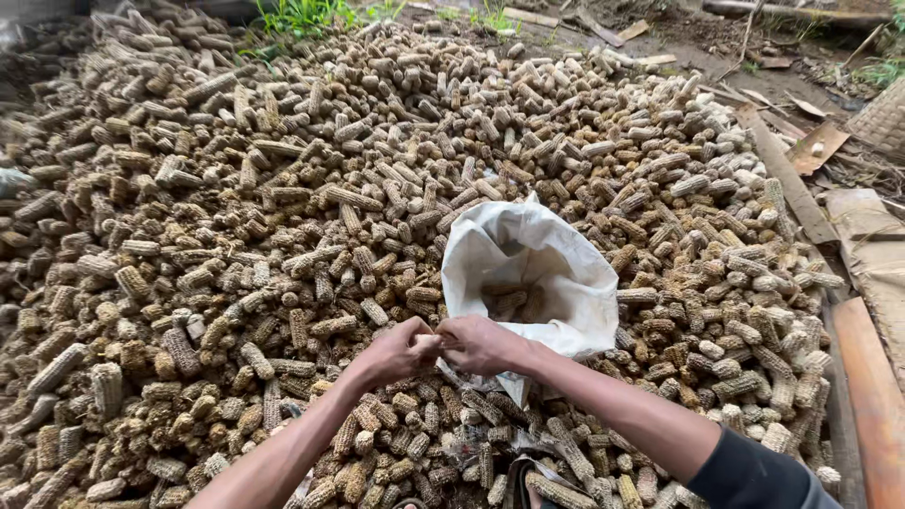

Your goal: The person sorts corn cobs by hand, picking them up from a large pile and placing them into a white sack.

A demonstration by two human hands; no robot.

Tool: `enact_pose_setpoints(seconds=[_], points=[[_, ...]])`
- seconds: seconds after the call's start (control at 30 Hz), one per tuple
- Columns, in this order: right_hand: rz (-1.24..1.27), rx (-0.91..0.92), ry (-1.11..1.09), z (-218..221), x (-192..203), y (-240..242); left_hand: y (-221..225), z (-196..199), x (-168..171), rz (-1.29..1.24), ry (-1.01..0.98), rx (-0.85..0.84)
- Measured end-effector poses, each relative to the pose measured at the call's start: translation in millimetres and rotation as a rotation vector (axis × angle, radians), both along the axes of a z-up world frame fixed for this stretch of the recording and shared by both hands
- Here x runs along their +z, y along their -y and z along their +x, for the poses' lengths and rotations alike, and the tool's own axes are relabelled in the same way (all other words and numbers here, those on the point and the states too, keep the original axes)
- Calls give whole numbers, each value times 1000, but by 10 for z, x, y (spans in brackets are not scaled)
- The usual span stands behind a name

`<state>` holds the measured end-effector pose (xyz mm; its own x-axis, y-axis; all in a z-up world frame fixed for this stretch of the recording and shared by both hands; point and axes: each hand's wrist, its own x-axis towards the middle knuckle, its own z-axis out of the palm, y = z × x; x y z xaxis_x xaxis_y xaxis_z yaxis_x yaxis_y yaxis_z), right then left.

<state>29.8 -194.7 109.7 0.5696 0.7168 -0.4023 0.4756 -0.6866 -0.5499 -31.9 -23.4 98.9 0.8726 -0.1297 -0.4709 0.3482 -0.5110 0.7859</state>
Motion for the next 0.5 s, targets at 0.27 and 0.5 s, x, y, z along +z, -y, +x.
enact_pose_setpoints(seconds=[0.27, 0.5], points=[[-28, 44, 48, 130, -178, 296, 99, -139, 287, -83, -26, -7], [-201, -150, 195, 661, -386, 807, 1, -69, -411, 151, -69, -140]])
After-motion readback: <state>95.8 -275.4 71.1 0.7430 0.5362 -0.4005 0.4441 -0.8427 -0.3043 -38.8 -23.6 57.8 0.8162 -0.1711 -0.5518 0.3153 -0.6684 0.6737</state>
